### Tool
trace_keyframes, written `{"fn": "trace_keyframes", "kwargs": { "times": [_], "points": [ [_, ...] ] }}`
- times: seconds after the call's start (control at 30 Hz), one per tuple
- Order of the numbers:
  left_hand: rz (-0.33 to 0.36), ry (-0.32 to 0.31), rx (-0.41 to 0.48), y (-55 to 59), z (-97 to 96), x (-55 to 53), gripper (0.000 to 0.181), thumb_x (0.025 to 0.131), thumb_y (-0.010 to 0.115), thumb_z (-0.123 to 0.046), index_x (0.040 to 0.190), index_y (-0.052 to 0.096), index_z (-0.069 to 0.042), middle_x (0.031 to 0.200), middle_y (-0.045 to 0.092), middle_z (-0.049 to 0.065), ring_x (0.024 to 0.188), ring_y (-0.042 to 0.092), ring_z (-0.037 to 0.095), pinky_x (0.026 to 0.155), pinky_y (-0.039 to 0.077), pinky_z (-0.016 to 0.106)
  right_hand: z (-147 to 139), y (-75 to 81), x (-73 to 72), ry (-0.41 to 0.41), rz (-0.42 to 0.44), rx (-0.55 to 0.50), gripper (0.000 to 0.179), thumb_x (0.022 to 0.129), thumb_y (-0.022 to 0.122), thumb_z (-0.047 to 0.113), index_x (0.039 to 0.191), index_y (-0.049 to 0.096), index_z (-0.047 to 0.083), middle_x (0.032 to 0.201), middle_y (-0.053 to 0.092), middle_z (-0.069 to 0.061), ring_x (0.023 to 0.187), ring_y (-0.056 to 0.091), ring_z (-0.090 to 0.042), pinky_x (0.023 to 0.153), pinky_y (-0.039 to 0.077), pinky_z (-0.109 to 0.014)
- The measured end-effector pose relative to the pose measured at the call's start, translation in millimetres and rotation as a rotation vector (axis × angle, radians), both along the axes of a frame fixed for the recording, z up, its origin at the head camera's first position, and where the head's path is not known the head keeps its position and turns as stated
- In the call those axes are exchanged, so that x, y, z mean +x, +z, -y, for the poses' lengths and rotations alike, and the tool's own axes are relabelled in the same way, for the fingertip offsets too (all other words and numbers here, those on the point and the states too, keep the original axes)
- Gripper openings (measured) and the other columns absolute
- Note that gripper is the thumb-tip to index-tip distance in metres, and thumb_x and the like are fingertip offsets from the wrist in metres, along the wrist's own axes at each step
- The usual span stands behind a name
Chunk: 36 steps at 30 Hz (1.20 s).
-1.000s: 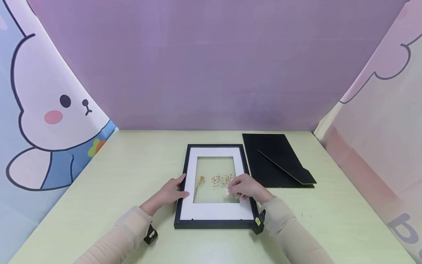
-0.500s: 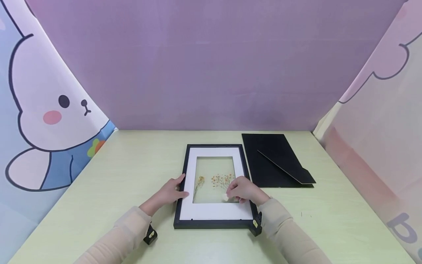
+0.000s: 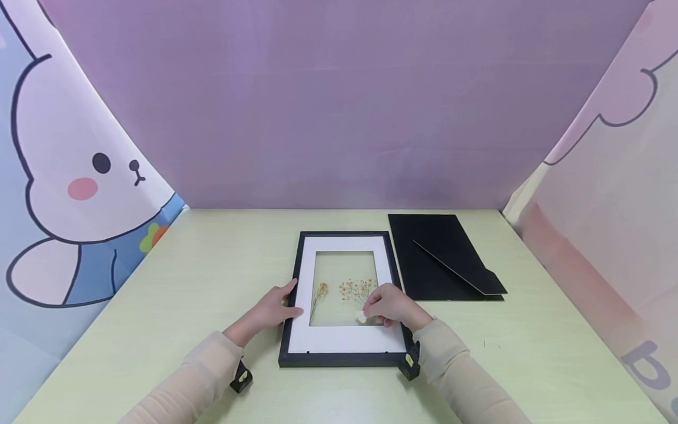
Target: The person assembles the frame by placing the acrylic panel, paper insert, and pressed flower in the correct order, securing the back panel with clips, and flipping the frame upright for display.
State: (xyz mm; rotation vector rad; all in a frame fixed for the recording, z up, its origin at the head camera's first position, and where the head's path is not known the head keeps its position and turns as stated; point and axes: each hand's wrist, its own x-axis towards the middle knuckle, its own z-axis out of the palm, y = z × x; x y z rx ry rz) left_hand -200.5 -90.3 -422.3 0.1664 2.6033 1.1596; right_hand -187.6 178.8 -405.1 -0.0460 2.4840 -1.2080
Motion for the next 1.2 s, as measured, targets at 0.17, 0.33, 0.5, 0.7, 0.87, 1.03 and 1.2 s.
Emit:
{"fn": "trace_keyframes", "kwargs": {
  "times": [0.17,0.33,0.5,0.7,0.87,1.03,1.2],
  "points": [
    [-0.009,-0.008,0.005,-1.1,1.0,-1.0,0.074,0.084,0.067,-0.018,0.144,0.027,-0.002,0.128,0.037,0.029,0.093,0.045,0.027,0.071,0.044,0.036,-0.5,-0.8,0.0,-0.001,0.003,-0.012,0.004,0.080,0.070,0.007,0.079,0.069,0.004,0.056,0.052,-0.001,0.046,0.043,-0.010,0.043,0.038,-0.021],
    [-0.005,-0.011,0.006,-0.4,1.6,-0.5,0.073,0.084,0.067,-0.018,0.144,0.027,-0.002,0.129,0.036,0.030,0.093,0.045,0.027,0.071,0.045,0.036,-1.1,-1.1,0.0,-0.010,0.010,-0.018,0.003,0.080,0.069,0.007,0.081,0.070,0.004,0.056,0.053,-0.002,0.046,0.043,-0.010,0.043,0.040,-0.021],
    [-0.002,-0.011,0.008,-0.4,1.9,-0.1,0.073,0.084,0.067,-0.018,0.144,0.027,-0.003,0.129,0.036,0.029,0.093,0.045,0.027,0.071,0.044,0.036,-2.4,-0.6,-0.3,-0.008,0.016,-0.022,0.004,0.080,0.069,0.007,0.081,0.070,0.004,0.058,0.054,-0.002,0.047,0.044,-0.011,0.044,0.041,-0.021],
    [0.000,-0.008,0.006,-0.6,2.1,-0.6,0.073,0.085,0.066,-0.019,0.144,0.027,-0.003,0.129,0.037,0.029,0.093,0.045,0.027,0.070,0.044,0.035,-7.4,0.5,0.7,0.017,0.005,-0.066,0.006,0.080,0.068,0.008,0.081,0.071,0.003,0.057,0.055,-0.003,0.046,0.045,-0.011,0.044,0.041,-0.022],
    [0.002,-0.008,0.012,-0.1,1.8,-0.5,0.073,0.085,0.067,-0.019,0.144,0.027,-0.003,0.130,0.036,0.029,0.093,0.046,0.027,0.071,0.045,0.036,-15.0,3.6,0.0,0.024,-0.013,-0.089,0.010,0.082,0.067,0.009,0.084,0.071,0.001,0.055,0.052,-0.001,0.046,0.045,-0.011,0.045,0.041,-0.024],
    [0.002,-0.012,0.008,-0.1,1.7,0.3,0.073,0.085,0.066,-0.018,0.144,0.027,-0.003,0.130,0.036,0.029,0.095,0.046,0.028,0.074,0.045,0.037,-25.4,11.9,2.3,-0.014,-0.040,-0.102,0.015,0.084,0.064,0.009,0.092,0.069,-0.003,0.058,0.052,-0.002,0.048,0.046,-0.011,0.048,0.044,-0.025],
    [0.001,-0.006,0.008,-0.6,1.9,-0.5,0.073,0.085,0.067,-0.019,0.144,0.027,-0.004,0.131,0.035,0.029,0.093,0.046,0.027,0.071,0.045,0.036,-39.8,15.0,3.6,-0.065,-0.036,-0.110,0.018,0.085,0.063,0.009,0.097,0.068,-0.003,0.063,0.054,-0.005,0.053,0.049,-0.013,0.049,0.045,-0.026]
  ]
}}
